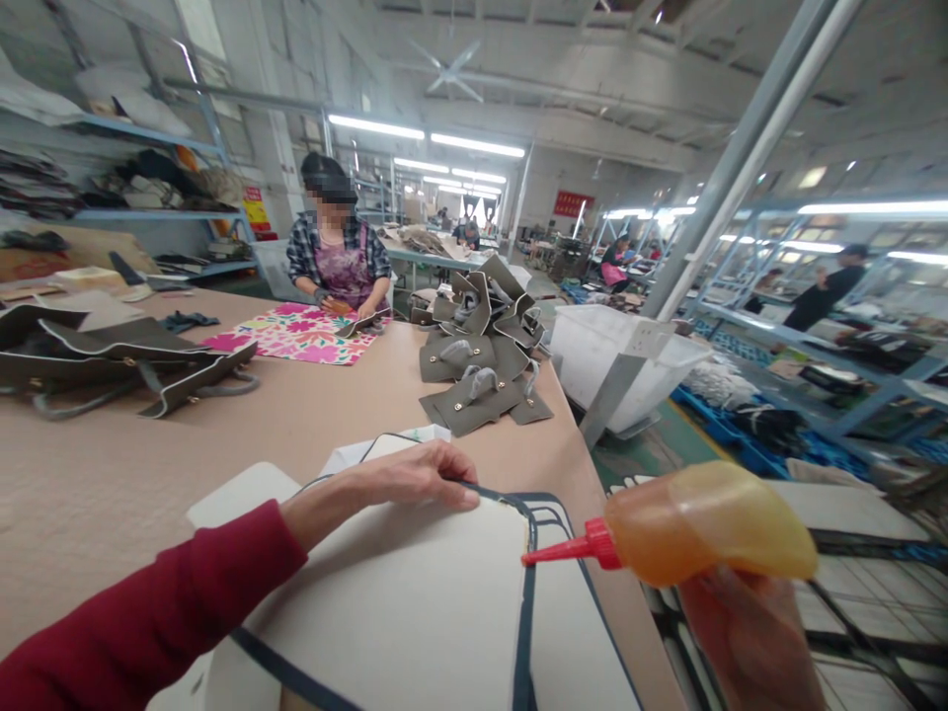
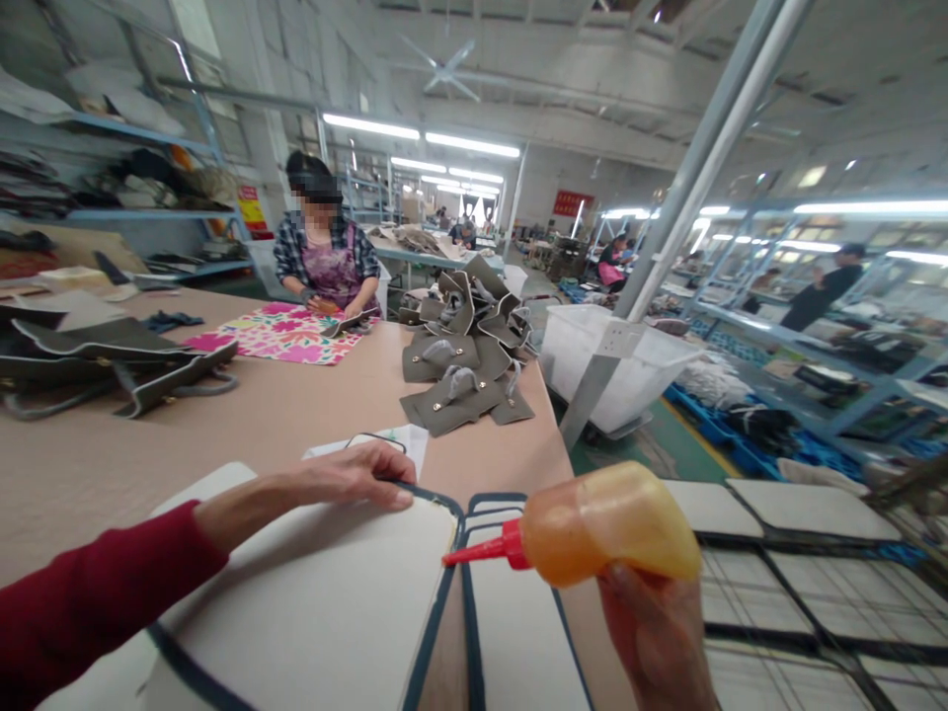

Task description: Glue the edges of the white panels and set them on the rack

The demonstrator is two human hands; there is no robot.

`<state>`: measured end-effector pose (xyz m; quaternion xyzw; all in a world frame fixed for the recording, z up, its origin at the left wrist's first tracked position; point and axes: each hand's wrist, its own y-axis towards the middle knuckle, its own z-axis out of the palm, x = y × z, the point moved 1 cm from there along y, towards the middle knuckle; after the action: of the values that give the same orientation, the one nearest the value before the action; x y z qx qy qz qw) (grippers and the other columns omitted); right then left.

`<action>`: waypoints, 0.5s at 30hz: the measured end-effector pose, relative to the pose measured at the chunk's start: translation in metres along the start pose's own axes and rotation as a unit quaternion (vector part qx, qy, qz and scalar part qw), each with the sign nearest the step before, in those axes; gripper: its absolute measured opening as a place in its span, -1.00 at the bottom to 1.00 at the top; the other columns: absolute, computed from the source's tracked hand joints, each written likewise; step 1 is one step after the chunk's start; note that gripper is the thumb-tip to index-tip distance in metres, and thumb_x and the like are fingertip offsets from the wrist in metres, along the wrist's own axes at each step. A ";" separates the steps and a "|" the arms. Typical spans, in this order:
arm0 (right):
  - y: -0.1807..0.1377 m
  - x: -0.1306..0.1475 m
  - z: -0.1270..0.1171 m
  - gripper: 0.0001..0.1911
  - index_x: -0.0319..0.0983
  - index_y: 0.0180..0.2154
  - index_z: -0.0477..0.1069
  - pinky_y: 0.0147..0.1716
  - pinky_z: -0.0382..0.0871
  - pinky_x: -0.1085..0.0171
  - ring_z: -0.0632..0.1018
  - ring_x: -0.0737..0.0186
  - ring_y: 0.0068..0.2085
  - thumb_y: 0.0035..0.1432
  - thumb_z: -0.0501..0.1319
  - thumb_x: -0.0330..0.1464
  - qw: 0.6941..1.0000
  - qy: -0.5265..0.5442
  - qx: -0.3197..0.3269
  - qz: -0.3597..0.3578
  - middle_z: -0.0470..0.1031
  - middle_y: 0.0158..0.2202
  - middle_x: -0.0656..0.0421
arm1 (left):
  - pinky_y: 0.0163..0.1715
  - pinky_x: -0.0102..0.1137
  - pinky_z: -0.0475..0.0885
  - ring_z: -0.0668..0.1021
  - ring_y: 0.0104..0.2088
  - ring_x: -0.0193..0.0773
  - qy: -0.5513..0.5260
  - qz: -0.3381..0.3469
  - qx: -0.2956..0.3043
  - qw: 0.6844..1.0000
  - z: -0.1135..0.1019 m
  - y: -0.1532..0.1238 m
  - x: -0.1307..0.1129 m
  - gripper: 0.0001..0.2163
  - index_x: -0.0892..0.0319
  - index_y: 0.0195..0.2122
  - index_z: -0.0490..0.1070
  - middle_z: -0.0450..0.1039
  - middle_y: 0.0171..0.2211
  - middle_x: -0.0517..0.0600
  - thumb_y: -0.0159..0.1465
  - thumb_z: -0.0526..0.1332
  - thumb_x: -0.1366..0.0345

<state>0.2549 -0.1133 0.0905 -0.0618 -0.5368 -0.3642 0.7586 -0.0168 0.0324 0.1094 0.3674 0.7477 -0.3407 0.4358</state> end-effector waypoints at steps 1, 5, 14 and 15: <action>-0.001 0.000 0.000 -0.58 -0.14 -0.38 0.52 -0.44 0.47 0.34 0.54 0.23 -0.45 -0.43 0.48 -0.27 1.000 -0.002 0.001 0.000 0.54 -0.46 0.17 | -0.66 -0.48 -0.03 0.15 -0.62 -0.45 -0.005 -0.001 -0.003 1.000 0.000 0.000 0.000 -0.73 0.22 -0.48 0.40 0.13 -0.65 -0.17 0.09 0.23 0.08; -0.002 0.000 -0.002 -0.58 -0.14 -0.39 0.51 -0.45 0.48 0.27 0.53 0.20 -0.47 -0.46 0.48 -0.28 1.000 -0.006 -0.004 0.010 0.53 -0.48 0.17 | -0.64 -0.50 0.00 0.17 -0.59 -0.45 -0.043 -0.001 -0.004 0.999 0.001 -0.001 0.001 -0.75 0.23 -0.48 0.39 0.16 -0.63 -0.15 0.09 0.24 0.11; -0.005 0.001 -0.001 -0.63 -0.14 -0.40 0.51 -0.46 0.48 0.28 0.53 0.20 -0.48 -0.41 0.47 -0.27 1.000 -0.013 0.024 0.013 0.52 -0.50 0.15 | -0.59 -0.51 0.08 0.24 -0.57 -0.43 -0.074 -0.016 -0.014 0.997 0.001 -0.003 0.005 -0.76 0.23 -0.43 0.43 0.27 -0.58 -0.13 0.10 0.24 0.12; -0.005 0.001 -0.001 -0.62 -0.14 -0.40 0.51 -0.46 0.48 0.29 0.53 0.21 -0.49 -0.42 0.47 -0.28 1.000 -0.011 0.020 0.017 0.52 -0.50 0.15 | -0.59 -0.50 0.08 0.24 -0.57 -0.43 -0.080 -0.017 -0.013 0.997 0.001 -0.002 0.005 -0.76 0.23 -0.42 0.43 0.28 -0.58 -0.13 0.10 0.24 0.12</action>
<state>0.2530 -0.1180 0.0888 -0.0604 -0.5513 -0.3395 0.7597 -0.0204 0.0318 0.1048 0.3206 0.7212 -0.3665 0.4927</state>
